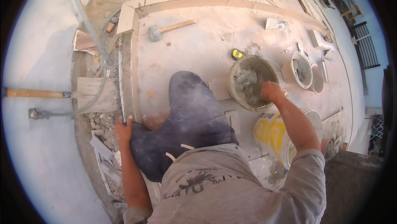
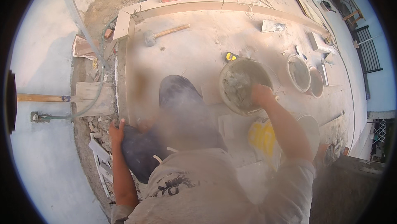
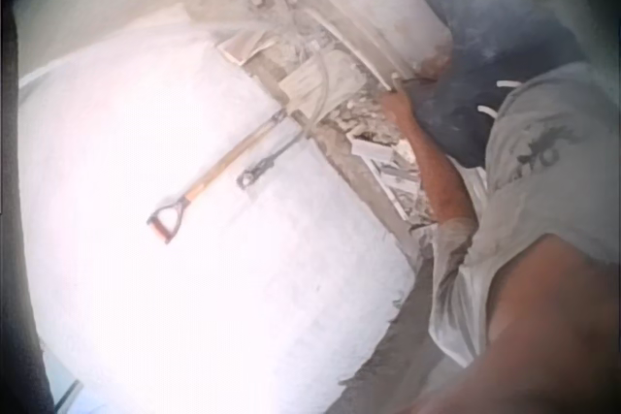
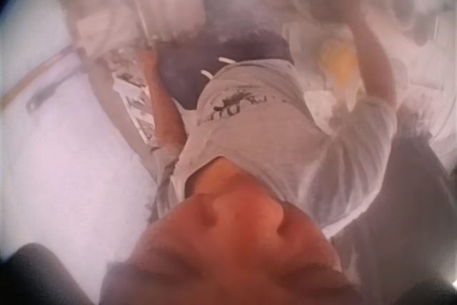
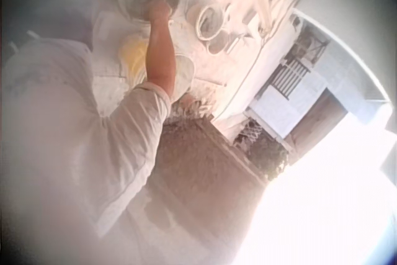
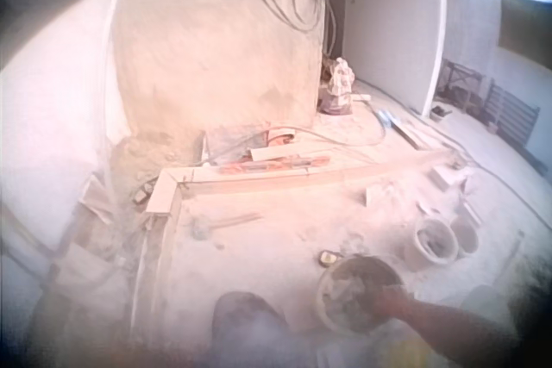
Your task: The person applies cement to the floor and a tile, then places the tile and taps it with a hammer to secure it. They repeat this process for multiple tiles, using a trowel to spread the cement and a hammer to adjust the tiles.
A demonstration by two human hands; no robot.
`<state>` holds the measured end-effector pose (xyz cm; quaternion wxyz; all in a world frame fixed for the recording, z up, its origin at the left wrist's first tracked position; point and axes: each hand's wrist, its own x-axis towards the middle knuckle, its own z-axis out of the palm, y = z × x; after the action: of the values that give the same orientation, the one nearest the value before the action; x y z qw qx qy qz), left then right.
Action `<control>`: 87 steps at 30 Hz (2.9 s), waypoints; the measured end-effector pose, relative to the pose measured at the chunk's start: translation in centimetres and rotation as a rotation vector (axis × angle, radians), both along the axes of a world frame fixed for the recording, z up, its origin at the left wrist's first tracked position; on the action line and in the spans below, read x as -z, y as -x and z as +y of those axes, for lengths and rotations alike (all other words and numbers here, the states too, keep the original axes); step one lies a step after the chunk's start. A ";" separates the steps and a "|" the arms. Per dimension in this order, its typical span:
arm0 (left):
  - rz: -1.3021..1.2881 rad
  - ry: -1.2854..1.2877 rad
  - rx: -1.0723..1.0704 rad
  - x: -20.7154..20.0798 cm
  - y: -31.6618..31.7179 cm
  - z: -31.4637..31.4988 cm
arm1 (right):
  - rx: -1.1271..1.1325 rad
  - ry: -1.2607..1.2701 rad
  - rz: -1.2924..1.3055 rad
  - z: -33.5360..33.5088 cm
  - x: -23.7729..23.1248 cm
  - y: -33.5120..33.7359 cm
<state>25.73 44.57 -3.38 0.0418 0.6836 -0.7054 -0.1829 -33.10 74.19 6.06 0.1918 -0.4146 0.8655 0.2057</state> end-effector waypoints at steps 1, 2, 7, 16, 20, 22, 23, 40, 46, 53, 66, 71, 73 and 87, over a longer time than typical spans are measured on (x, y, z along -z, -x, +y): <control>0.011 0.002 -0.002 0.0 0.0 0.1 | -0.003 -0.076 -0.069 -0.2 0.4 0.5; 0.021 -0.001 0.000 0.0 0.0 0.1 | -0.005 -0.106 -0.099 -0.5 0.7 1.1; 0.067 0.074 -0.022 0.3 -0.3 0.6 | -0.232 -0.357 -0.192 -0.7 0.6 2.9; 0.078 0.098 -0.025 0.0 0.2 0.4 | -0.361 -0.106 -0.115 -1.3 -1.2 -0.8; 0.067 0.088 -0.059 -0.4 0.4 0.7 | -0.302 0.099 -0.183 -0.9 -1.8 -0.7; 0.089 0.090 -0.079 -0.6 0.6 0.8 | -0.258 0.120 -0.215 0.2 -2.6 0.1; 0.103 0.087 -0.068 -0.7 0.7 0.7 | -0.215 0.140 -0.279 0.7 -3.3 0.7; 0.212 0.019 -0.318 -1.2 1.9 0.9 | 0.119 0.572 -1.000 -15.8 -1.2 -4.2; 0.180 -0.002 -0.402 -2.0 2.8 0.9 | 0.182 0.660 -1.089 -35.1 4.3 -14.6; 0.095 -0.093 -0.424 -2.6 3.9 -0.6 | -0.240 1.173 -0.629 -47.0 10.3 -23.4; 0.022 -0.107 -0.403 -1.8 4.2 -1.0 | -0.231 0.923 -0.628 -48.3 17.0 -26.4; 0.037 -0.140 -0.429 -2.2 4.3 -1.0 | -0.186 0.954 -0.605 -50.2 18.8 -26.2; 0.003 -0.127 -0.406 -2.2 4.3 -0.9 | -0.166 0.915 -0.560 -50.9 19.8 -25.9; -0.020 -0.071 -0.344 -2.0 3.8 -0.9 | -0.124 0.633 -0.584 -49.2 20.7 -24.7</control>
<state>21.90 43.66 -1.36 0.0412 0.7971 -0.5712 -0.1912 -8.42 24.97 -14.66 0.2793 -0.5448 0.7688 -0.1847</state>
